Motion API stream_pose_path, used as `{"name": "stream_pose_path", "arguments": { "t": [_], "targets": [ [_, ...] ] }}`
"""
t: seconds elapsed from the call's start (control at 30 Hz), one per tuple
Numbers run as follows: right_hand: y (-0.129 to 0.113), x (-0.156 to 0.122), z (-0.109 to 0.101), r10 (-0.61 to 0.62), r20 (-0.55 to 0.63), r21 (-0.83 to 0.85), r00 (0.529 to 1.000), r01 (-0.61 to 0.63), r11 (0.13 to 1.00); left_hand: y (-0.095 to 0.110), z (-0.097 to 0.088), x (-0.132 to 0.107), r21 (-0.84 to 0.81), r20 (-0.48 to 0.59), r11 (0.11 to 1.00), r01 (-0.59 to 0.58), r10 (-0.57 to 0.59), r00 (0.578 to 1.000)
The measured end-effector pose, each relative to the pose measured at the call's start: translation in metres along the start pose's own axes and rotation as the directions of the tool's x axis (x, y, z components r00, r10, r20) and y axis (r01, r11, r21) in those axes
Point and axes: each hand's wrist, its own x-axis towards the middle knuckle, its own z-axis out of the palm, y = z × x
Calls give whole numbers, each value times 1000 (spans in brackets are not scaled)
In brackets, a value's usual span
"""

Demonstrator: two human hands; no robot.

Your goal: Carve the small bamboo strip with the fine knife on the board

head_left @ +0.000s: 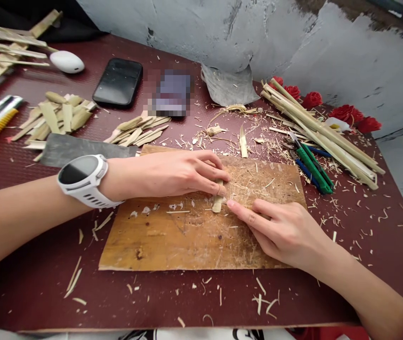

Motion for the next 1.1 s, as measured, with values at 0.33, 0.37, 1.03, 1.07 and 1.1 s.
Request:
{"name": "stream_pose_path", "arguments": {
  "t": [0.33,0.37,1.03,1.07,1.1],
  "targets": [
    [-4,3,-1,-3,31,-26,1000,3,1000,-4,2,-2,70,17,997,-30,29,999],
    [-4,3,-2,-3,37,-25,999,4,1000,-5,3,-2,68,18,997,-36,35,999],
    [0,4,-4,-16,-15,11,1000,16,1000,-1,3,-5,178,31,982,-63,59,998],
    [0,4,-4,-17,-13,11,1000,17,1000,-1,3,-5,179,28,982,-64,60,998],
    [0,3,-4,-17,-11,11,1000,17,1000,-1,3,-5,179,26,982,-63,59,998]
  ]
}}
